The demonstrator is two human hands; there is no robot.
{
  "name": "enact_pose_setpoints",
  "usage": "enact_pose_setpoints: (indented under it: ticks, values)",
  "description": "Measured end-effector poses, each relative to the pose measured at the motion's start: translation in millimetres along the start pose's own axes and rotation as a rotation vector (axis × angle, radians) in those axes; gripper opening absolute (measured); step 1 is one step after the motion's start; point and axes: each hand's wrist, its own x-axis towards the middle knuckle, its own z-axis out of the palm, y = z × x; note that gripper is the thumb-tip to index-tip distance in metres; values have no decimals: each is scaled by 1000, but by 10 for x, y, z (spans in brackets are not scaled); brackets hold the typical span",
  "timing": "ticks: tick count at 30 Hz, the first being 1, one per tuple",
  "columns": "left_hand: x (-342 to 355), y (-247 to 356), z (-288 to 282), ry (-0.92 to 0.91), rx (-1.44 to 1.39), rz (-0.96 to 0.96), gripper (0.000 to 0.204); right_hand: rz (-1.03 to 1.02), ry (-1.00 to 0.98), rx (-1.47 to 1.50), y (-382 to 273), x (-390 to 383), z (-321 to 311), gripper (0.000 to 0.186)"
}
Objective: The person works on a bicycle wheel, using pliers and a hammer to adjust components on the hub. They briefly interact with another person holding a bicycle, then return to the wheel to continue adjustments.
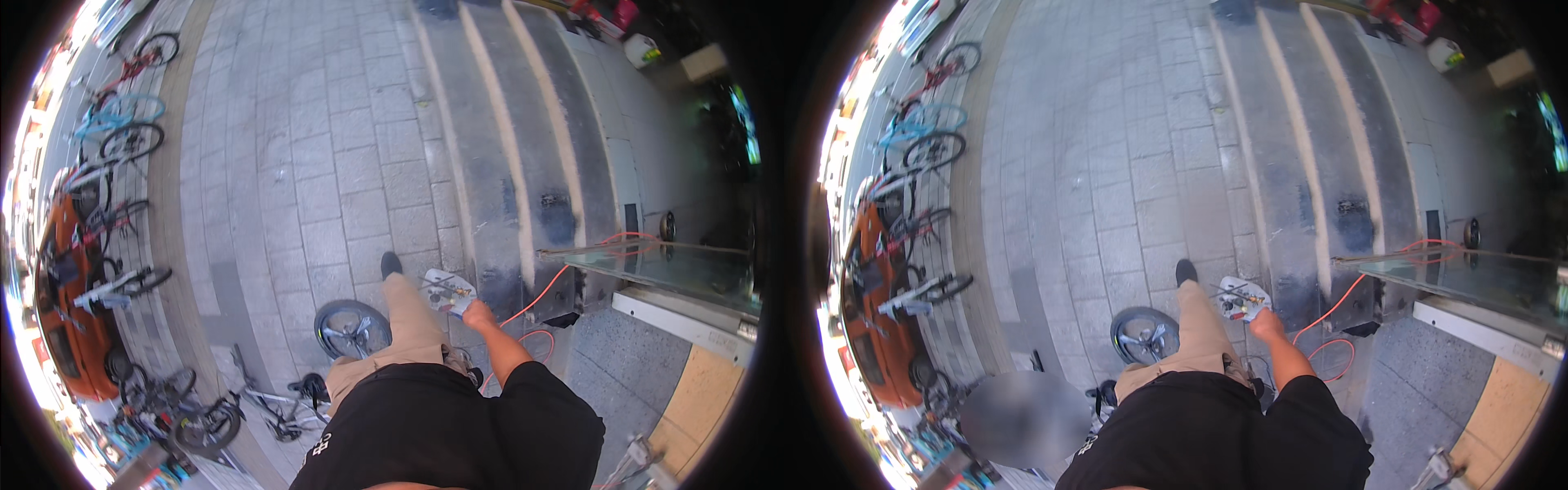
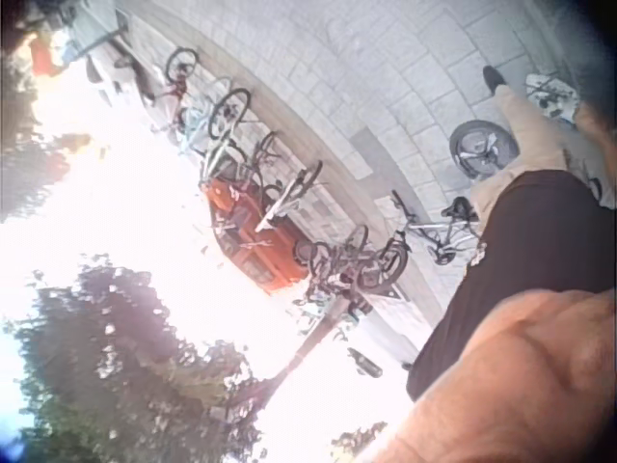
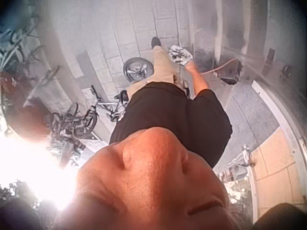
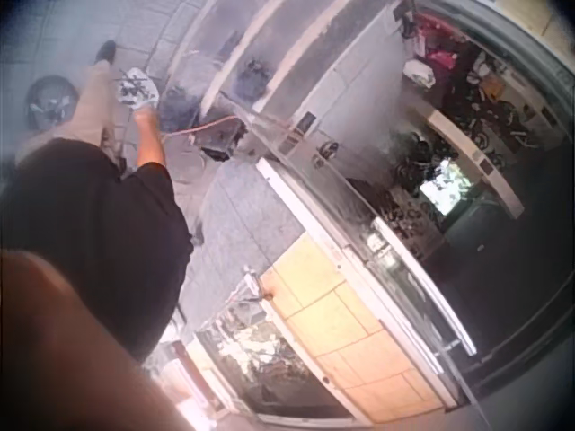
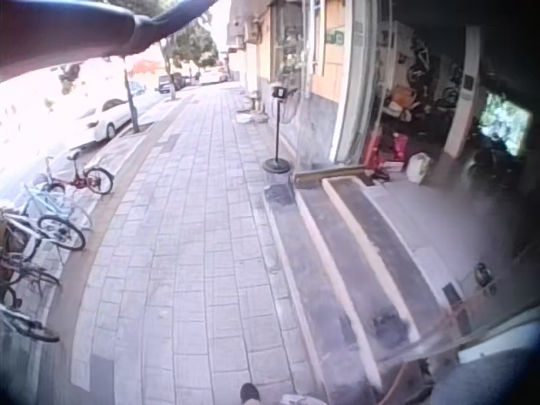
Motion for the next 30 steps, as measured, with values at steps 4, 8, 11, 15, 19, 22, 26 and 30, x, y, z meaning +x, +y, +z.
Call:
enact_pose_setpoints:
  ticks: [4,8,11,15,19,22,26,30]
  values:
    - [233,2193,-112,-51,99,319,34,-35,-31,168,-482,-164,-725,50]
    - [272,4049,-314,-69,191,549,34,48,47,349,-770,354,-1027,49]
    - [242,4983,-471,-70,270,600,34,42,244,471,-895,573,-1157,52]
    - [302,6068,-600,-73,403,555,34,178,306,734,-721,767,-1217,47]
    - [460,7501,-934,-10,537,480,34,566,75,1086,-1052,74,-1204,32]
    - [340,9210,-858,79,644,541,33,562,-143,1082,-1276,-559,-965,32]
    - [-57,11756,57,229,795,1088,31,641,-140,1288,-1631,-454,-856,17]
    - [-1859,13231,1813,21,867,1575,33,568,-165,1234,-1782,48,-1003,22]
